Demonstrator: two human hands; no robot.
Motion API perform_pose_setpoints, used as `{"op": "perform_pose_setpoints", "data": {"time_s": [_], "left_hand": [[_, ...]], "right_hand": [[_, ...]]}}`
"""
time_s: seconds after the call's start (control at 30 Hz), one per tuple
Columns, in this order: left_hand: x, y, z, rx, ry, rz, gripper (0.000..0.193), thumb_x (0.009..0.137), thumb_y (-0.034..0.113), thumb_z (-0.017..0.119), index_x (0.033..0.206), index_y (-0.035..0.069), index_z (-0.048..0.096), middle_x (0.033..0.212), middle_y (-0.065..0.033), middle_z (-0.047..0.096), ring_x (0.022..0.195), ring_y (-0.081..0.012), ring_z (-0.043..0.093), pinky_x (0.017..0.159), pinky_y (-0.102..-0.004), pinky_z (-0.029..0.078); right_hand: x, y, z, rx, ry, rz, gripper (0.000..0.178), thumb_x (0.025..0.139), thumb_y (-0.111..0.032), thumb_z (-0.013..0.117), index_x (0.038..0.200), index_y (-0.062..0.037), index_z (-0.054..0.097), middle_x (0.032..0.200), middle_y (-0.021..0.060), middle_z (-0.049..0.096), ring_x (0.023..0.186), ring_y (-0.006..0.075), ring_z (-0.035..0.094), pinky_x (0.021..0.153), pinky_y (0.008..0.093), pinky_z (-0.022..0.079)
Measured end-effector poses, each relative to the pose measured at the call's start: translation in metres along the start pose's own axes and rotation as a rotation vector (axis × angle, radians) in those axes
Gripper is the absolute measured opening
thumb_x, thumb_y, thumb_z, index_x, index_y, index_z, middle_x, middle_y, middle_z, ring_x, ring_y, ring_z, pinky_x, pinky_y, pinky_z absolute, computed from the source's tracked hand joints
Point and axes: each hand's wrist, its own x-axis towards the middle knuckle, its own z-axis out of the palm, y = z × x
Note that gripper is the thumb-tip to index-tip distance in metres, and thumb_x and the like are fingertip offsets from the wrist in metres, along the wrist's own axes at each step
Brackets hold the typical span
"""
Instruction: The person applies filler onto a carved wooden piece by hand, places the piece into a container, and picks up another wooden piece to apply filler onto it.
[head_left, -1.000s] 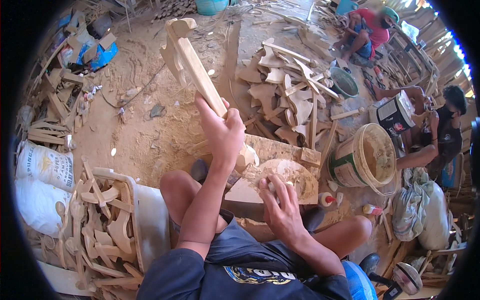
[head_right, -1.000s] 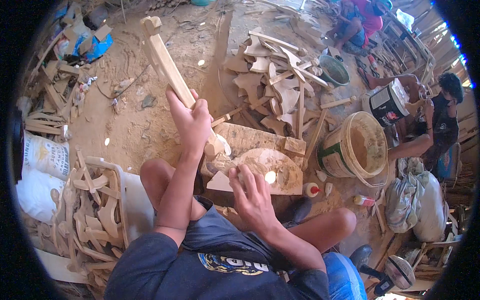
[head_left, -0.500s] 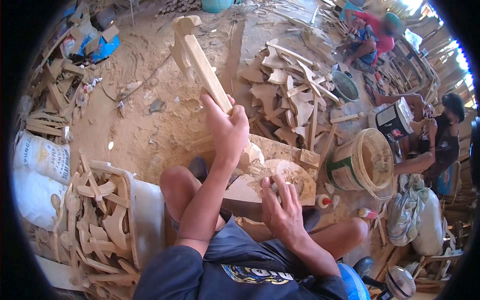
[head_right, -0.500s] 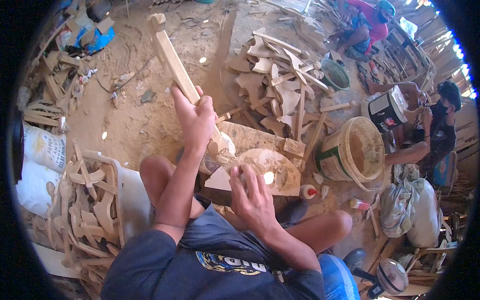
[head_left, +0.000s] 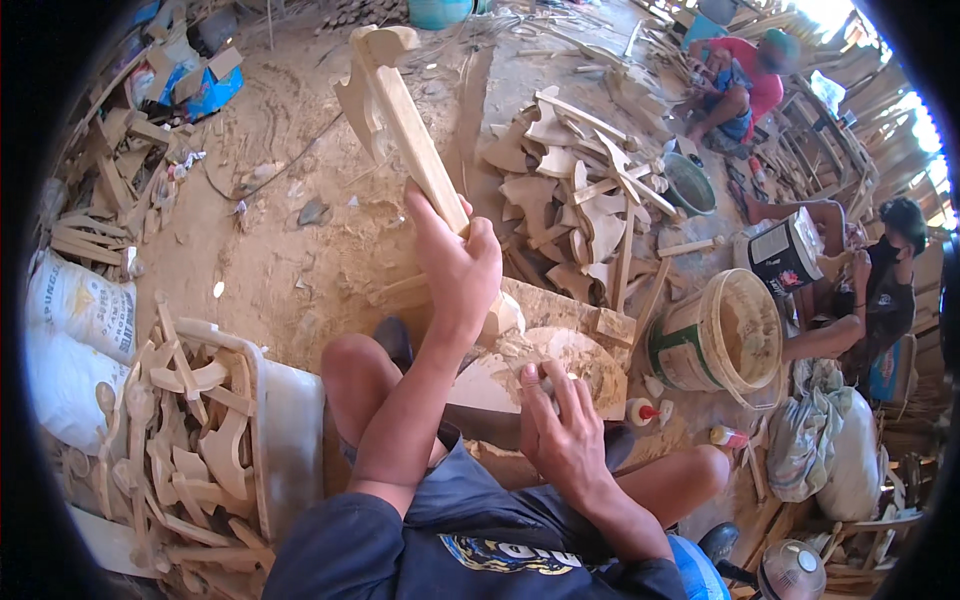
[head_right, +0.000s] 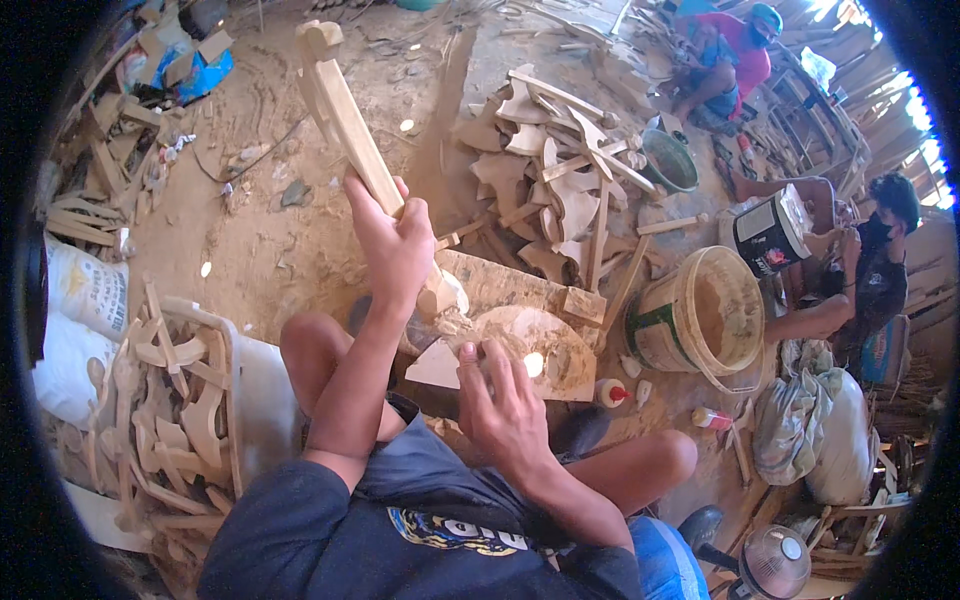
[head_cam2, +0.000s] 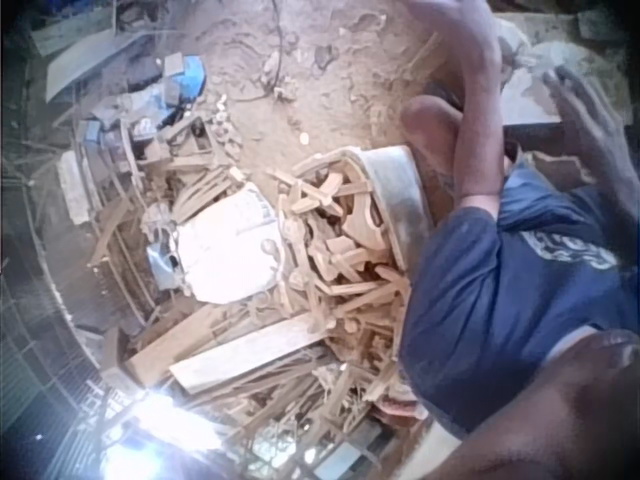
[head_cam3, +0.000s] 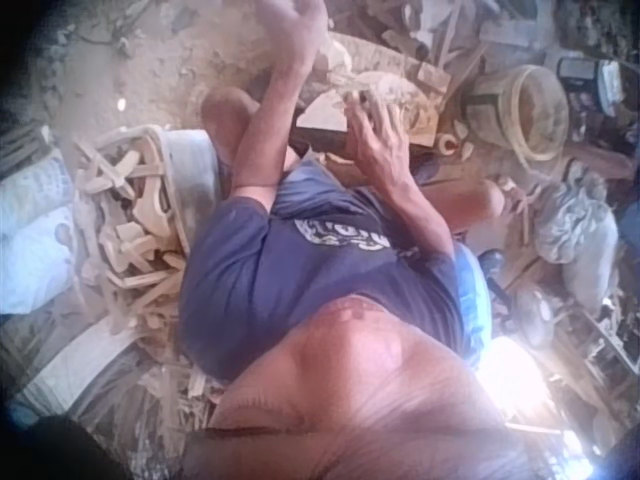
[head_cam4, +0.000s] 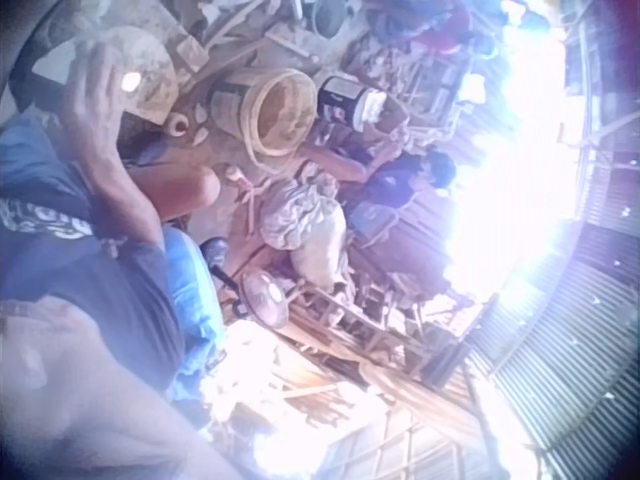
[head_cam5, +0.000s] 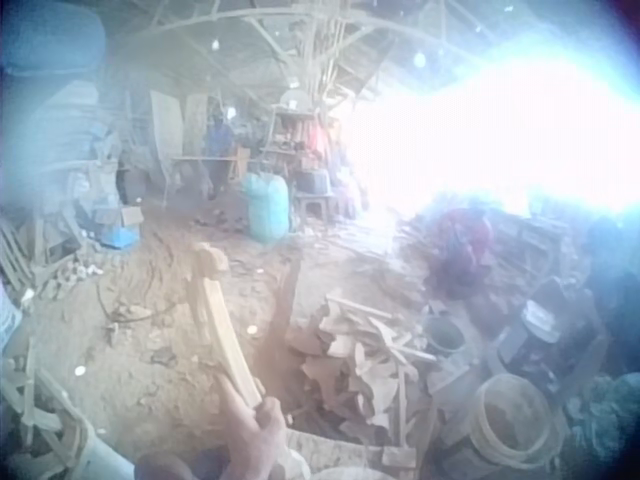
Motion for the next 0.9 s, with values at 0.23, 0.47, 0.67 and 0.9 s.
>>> {"op": "perform_pose_setpoints", "data": {"time_s": [0.23,0.47,0.67,0.9], "left_hand": [[0.0,0.003,-0.006,0.011,-0.007,-0.001,0.071,0.093,-0.009,0.05,0.159,0.003,0.026,0.119,-0.0167,0.05,0.094,-0.0176,0.057,0.059,-0.0278,0.056],[0.001,0.002,-0.004,0.038,0.004,0.034,0.071,0.092,-0.01,0.05,0.158,0.0,0.026,0.117,-0.0152,0.049,0.093,-0.0182,0.057,0.069,-0.0274,0.056],[0.004,-0.001,-0.004,0.073,0.086,0.16,0.071,0.092,-0.011,0.05,0.158,0.002,0.026,0.118,-0.0148,0.049,0.093,-0.0181,0.057,0.072,-0.028,0.056],[0.001,0.002,-0.007,0.039,-0.007,0.028,0.069,0.092,-0.01,0.051,0.156,0.0,0.028,0.12,-0.0151,0.048,0.104,-0.019,0.055,0.084,-0.031,0.055]], "right_hand": [[0.002,-0.005,-0.023,0.017,-0.108,0.035,0.051,0.085,-0.005,0.076,0.136,-0.0038,0.068,0.126,0.017,0.066,0.094,0.0315,0.068,0.076,0.0404,0.061],[0.001,-0.006,-0.021,-0.021,-0.101,0.009,0.051,0.083,-0.004,0.076,0.133,-0.0021,0.069,0.126,0.0157,0.066,0.094,0.0302,0.068,0.073,0.0391,0.061],[0.004,-0.009,-0.022,-0.029,-0.093,-0.003,0.051,0.083,-0.005,0.076,0.134,-0.0019,0.069,0.126,0.0162,0.066,0.095,0.0305,0.069,0.072,0.0393,0.061],[0.006,-0.01,-0.019,-0.013,-0.14,0.021,0.054,0.083,-0.005,0.076,0.136,-0.0009,0.067,0.13,0.0181,0.064,0.098,0.033,0.068,0.077,0.0413,0.06]]}}
